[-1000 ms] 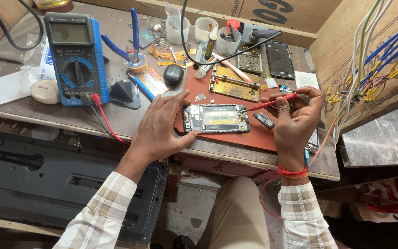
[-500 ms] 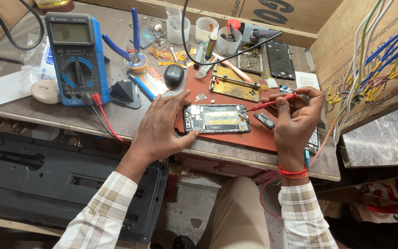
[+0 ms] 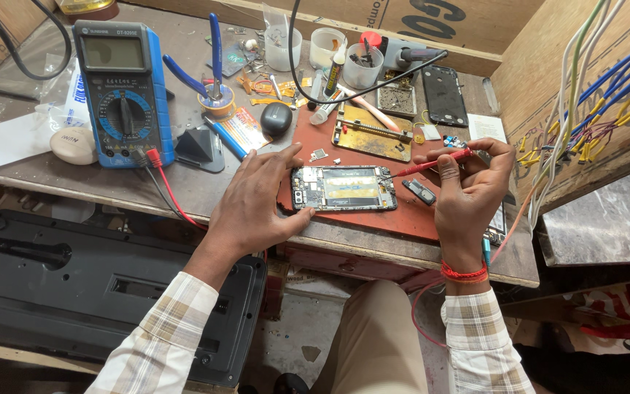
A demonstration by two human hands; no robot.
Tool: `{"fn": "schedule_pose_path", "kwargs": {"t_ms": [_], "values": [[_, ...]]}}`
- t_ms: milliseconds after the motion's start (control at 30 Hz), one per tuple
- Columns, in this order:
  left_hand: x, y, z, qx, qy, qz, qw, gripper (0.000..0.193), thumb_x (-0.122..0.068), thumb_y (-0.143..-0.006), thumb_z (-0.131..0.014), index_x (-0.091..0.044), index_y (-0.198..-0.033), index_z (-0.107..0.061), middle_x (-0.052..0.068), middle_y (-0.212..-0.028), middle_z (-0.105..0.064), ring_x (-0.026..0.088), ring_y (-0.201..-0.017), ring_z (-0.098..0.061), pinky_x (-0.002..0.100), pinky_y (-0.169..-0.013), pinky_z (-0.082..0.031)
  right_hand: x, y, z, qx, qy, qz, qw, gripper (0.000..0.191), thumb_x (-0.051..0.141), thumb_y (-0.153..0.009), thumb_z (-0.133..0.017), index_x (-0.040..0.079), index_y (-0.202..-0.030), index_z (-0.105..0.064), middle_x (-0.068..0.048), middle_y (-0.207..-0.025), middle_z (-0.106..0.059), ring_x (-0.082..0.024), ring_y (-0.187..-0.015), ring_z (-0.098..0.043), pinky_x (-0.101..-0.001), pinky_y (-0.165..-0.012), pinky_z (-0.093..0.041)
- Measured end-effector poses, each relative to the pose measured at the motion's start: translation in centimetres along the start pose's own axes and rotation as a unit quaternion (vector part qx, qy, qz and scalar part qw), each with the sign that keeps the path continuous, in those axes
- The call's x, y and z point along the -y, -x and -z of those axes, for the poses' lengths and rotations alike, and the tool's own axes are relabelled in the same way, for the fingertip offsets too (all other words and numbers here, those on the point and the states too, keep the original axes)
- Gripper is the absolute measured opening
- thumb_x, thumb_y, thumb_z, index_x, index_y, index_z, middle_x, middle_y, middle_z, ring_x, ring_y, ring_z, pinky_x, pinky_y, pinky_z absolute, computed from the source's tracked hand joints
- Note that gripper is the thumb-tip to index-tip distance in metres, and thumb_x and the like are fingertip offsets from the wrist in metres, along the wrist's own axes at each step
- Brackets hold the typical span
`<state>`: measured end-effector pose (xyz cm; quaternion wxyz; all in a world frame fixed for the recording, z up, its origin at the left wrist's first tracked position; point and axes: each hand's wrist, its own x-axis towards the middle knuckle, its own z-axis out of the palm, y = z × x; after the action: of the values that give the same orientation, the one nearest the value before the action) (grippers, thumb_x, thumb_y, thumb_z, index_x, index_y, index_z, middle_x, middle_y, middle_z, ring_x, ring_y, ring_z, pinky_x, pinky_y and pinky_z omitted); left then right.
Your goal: The person uses a multimeter to test points on a disassembled mobile phone motherboard. They hold the board with one hand and probe various components with the multimeter leads in the other hand.
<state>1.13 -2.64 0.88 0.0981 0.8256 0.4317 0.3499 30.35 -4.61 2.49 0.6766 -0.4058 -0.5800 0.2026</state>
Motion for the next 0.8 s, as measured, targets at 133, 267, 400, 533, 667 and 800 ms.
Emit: {"fn": "schedule_pose_path", "kwargs": {"t_ms": [133, 267, 400, 533, 667, 800], "values": [[0.01, -0.01, 0.01, 0.002, 0.000, 0.000, 1.000, 0.092, -0.038, -0.074, -0.081, -0.008, -0.152, -0.041, 0.005, -0.133, -0.063, 0.026, -0.133, -0.052, 0.054, -0.125, -0.024, -0.11, -0.01, 0.05, 0.001, -0.009, 0.001, 1.000, 0.028, -0.005, -0.111, -0.057, 0.003, -0.127, -0.034, -0.019, -0.109, -0.069, -0.028, -0.104, -0.077, -0.0375, -0.093, -0.069], [-0.04, -0.03, -0.05, 0.001, 0.001, 0.003, 1.000, 0.092, -0.038, -0.074, -0.081, -0.008, -0.151, -0.041, 0.005, -0.132, -0.063, 0.026, -0.132, -0.052, 0.054, -0.124, -0.023, -0.20, 0.02, 0.12, 0.003, -0.007, 0.009, 1.000, 0.027, -0.005, -0.112, -0.056, 0.003, -0.127, -0.035, -0.019, -0.109, -0.070, -0.028, -0.104, -0.077, -0.0381, -0.094, -0.069], [-0.04, -0.04, -0.01, 0.003, 0.004, 0.004, 1.000, 0.092, -0.038, -0.074, -0.081, -0.007, -0.151, -0.041, 0.005, -0.131, -0.063, 0.025, -0.133, -0.053, 0.054, -0.124, -0.023, -0.28, 0.16, 0.13, -0.017, -0.009, 0.028, 0.999, 0.027, -0.006, -0.114, -0.055, 0.003, -0.129, -0.035, -0.020, -0.111, -0.070, -0.028, -0.105, -0.077, -0.0390, -0.097, -0.068], [-0.07, -0.04, 0.04, 0.001, 0.003, 0.001, 1.000, 0.092, -0.037, -0.074, -0.082, -0.007, -0.151, -0.042, 0.005, -0.132, -0.063, 0.026, -0.133, -0.052, 0.055, -0.124, -0.024, -0.34, 0.28, 0.13, -0.019, -0.013, 0.060, 0.998, 0.028, -0.007, -0.116, -0.054, 0.004, -0.131, -0.033, -0.021, -0.111, -0.069, -0.028, -0.106, -0.076, -0.0397, -0.100, -0.066], [-0.09, -0.07, 0.09, 0.001, 0.002, 0.001, 1.000, 0.092, -0.036, -0.073, -0.083, -0.007, -0.151, -0.042, 0.004, -0.131, -0.063, 0.025, -0.132, -0.053, 0.054, -0.124, -0.024, -0.32, 0.26, 0.04, -0.004, 0.016, 0.100, 0.995, 0.027, -0.008, -0.118, -0.055, 0.003, -0.128, -0.033, -0.022, -0.110, -0.070, -0.027, -0.107, -0.075, -0.0385, -0.102, -0.063], [-0.12, -0.06, 0.12, 0.001, 0.001, 0.001, 1.000, 0.092, -0.036, -0.073, -0.083, -0.008, -0.151, -0.042, 0.004, -0.131, -0.063, 0.025, -0.132, -0.053, 0.054, -0.124, -0.024, -0.04, 0.36, -0.16, 0.020, 0.030, 0.105, 0.994, 0.026, -0.010, -0.117, -0.055, 0.003, -0.125, -0.034, -0.022, -0.109, -0.070, -0.027, -0.109, -0.074, -0.0382, -0.104, -0.063]]}}
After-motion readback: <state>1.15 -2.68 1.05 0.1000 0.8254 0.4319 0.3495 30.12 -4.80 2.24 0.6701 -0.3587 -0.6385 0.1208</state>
